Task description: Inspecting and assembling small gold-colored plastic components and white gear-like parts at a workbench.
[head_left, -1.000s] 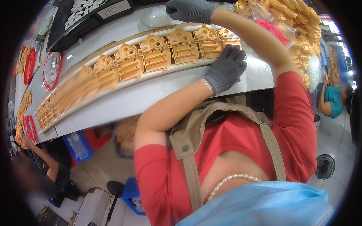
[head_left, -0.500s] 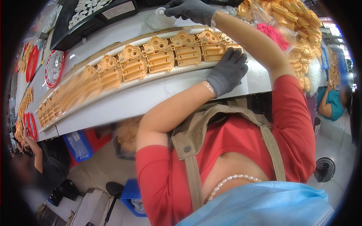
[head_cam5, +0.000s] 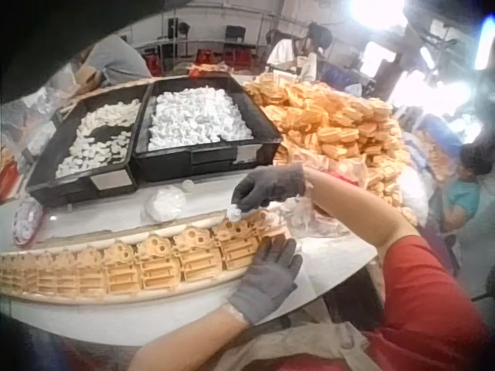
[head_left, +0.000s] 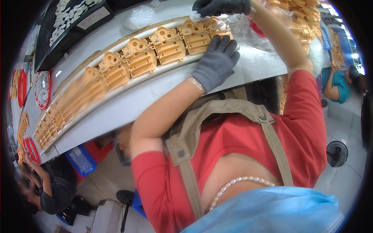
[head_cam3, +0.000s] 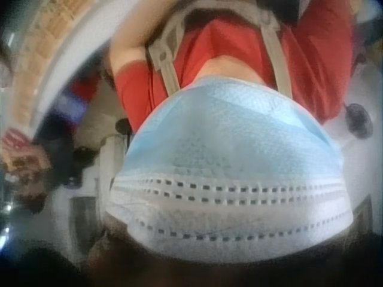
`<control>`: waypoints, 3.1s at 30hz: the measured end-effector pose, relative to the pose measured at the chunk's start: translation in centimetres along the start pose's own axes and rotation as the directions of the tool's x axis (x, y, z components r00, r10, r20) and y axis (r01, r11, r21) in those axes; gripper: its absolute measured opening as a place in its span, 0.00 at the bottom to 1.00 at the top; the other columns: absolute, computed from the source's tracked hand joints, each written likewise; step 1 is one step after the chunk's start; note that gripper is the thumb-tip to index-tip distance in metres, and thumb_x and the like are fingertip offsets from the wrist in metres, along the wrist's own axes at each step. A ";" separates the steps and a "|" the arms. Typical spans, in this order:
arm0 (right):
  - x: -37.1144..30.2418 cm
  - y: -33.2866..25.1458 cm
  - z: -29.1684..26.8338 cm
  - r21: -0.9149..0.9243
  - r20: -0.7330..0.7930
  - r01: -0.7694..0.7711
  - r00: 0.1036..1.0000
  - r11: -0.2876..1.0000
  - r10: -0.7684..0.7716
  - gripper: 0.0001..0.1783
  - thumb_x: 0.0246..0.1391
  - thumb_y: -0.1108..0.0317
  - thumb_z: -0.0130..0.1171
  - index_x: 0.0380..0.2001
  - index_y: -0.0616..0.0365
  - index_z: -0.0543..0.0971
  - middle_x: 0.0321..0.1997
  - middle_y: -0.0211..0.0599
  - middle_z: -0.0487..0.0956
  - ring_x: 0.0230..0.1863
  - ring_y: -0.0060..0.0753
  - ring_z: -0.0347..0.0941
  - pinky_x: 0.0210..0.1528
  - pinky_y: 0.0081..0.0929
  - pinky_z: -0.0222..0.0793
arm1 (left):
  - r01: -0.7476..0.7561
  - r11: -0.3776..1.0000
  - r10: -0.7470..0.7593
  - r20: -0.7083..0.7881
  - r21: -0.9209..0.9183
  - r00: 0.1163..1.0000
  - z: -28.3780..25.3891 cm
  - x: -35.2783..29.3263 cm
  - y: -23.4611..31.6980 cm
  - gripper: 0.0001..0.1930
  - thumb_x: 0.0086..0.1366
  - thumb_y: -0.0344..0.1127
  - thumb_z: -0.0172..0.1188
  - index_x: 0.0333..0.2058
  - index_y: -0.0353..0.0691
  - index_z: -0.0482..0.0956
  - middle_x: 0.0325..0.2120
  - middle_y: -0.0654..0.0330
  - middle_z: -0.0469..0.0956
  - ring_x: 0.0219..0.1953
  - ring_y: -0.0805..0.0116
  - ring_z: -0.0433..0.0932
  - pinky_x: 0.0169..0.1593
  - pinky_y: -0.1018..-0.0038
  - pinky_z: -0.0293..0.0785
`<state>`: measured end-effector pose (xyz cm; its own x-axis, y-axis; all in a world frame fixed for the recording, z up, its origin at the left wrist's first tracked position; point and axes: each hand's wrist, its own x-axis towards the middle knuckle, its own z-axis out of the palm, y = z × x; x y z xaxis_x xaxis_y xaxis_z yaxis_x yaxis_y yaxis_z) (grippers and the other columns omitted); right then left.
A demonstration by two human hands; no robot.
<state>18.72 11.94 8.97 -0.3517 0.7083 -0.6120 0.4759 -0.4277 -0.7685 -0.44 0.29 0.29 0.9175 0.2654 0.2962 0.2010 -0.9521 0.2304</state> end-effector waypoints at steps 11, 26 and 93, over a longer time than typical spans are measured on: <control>2.5 1.2 1.5 -0.549 -0.067 0.000 0.997 0.836 -0.044 0.19 0.45 0.57 0.74 0.37 0.59 0.87 0.27 0.24 0.82 0.27 0.18 0.71 0.29 0.22 0.66 | -0.031 1.000 0.031 -0.026 -0.003 0.999 0.4 -0.1 -0.4 0.28 0.56 0.49 0.67 0.52 0.44 0.76 0.61 0.53 0.66 0.67 0.51 0.60 0.70 0.53 0.50; -0.6 0.2 2.7 -0.550 -0.073 0.246 0.938 0.798 -0.339 0.18 0.51 0.59 0.68 0.42 0.58 0.84 0.31 0.30 0.84 0.30 0.27 0.77 0.35 0.29 0.74 | -0.030 1.000 0.030 -0.006 -0.009 1.000 0.3 -0.2 -0.3 0.28 0.56 0.50 0.67 0.54 0.44 0.75 0.61 0.53 0.65 0.68 0.51 0.59 0.71 0.53 0.50; 10.5 -3.4 6.8 -0.741 -0.418 0.248 0.555 0.623 -0.719 0.09 0.53 0.69 0.63 0.36 0.62 0.81 0.34 0.53 0.82 0.37 0.52 0.81 0.39 0.37 0.75 | 0.015 0.994 -0.052 -0.336 -0.112 0.940 -3.3 -4.2 -4.2 0.19 0.60 0.42 0.64 0.49 0.45 0.78 0.51 0.55 0.77 0.57 0.53 0.73 0.62 0.57 0.67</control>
<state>7.92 16.98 3.89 -0.2001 0.9356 0.2908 0.8070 0.3257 -0.4926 -6.31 3.68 1.10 0.7369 0.3504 0.5782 0.1752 -0.9250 0.3373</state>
